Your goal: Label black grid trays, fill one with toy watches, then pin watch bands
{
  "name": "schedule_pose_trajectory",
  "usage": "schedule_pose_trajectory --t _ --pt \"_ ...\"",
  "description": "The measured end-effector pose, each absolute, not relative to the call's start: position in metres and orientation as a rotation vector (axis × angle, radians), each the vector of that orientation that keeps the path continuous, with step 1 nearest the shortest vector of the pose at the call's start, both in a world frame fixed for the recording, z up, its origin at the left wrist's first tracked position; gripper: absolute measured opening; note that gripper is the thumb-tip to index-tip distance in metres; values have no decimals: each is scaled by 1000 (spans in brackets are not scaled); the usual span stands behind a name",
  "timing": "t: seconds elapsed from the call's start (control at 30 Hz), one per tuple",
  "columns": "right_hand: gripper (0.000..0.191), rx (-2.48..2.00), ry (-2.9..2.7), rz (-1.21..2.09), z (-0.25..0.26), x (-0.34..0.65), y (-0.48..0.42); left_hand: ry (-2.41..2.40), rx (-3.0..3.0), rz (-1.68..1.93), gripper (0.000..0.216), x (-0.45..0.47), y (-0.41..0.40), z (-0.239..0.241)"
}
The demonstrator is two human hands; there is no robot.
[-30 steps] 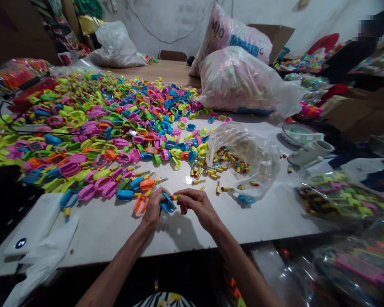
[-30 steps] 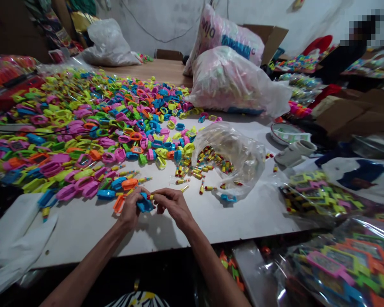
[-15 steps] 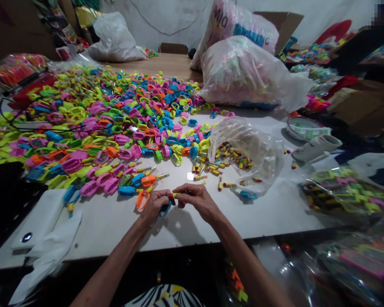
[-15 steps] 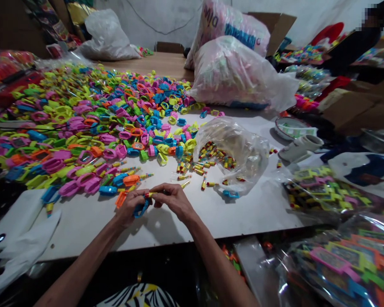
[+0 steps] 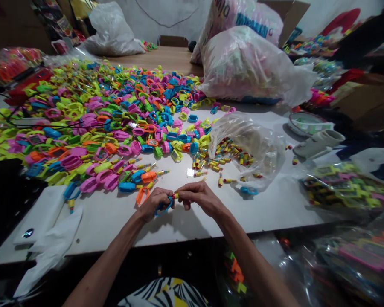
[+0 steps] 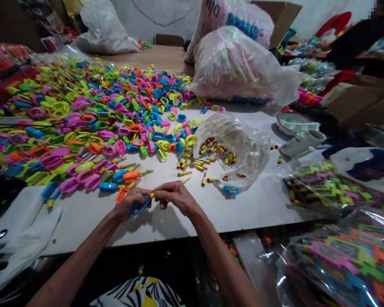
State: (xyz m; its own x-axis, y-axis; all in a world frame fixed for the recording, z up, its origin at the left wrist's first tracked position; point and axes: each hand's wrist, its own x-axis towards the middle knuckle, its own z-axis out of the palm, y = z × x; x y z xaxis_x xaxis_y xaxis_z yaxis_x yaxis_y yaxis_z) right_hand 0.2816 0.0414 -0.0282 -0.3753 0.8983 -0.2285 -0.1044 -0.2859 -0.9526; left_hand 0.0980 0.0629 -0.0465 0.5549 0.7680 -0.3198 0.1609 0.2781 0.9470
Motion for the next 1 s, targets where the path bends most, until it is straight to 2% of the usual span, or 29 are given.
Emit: schedule_pose_trajectory --t 0.37,0.53,0.63,0.73,0.83,1.0 --pt "22 -1173 -1467 1649 -29 280 34 930 1296 414 27 97 54 -51" --pt "26 -1314 -1519 1463 -40 284 37 1021 1720 352 31 89 56 -50" --pt "29 -1589 -1667 1055 -47 308 49 1397 2222 397 26 71 67 -43" --pt "17 -1879 -2014 599 -53 329 60 1816 2551 452 24 64 89 -33" --pt "16 -2024 -2227 389 -59 328 67 1765 2660 444 24 89 121 -32" --pt "16 -2130 -2176 211 -68 309 73 1471 2540 474 34 153 170 -59"
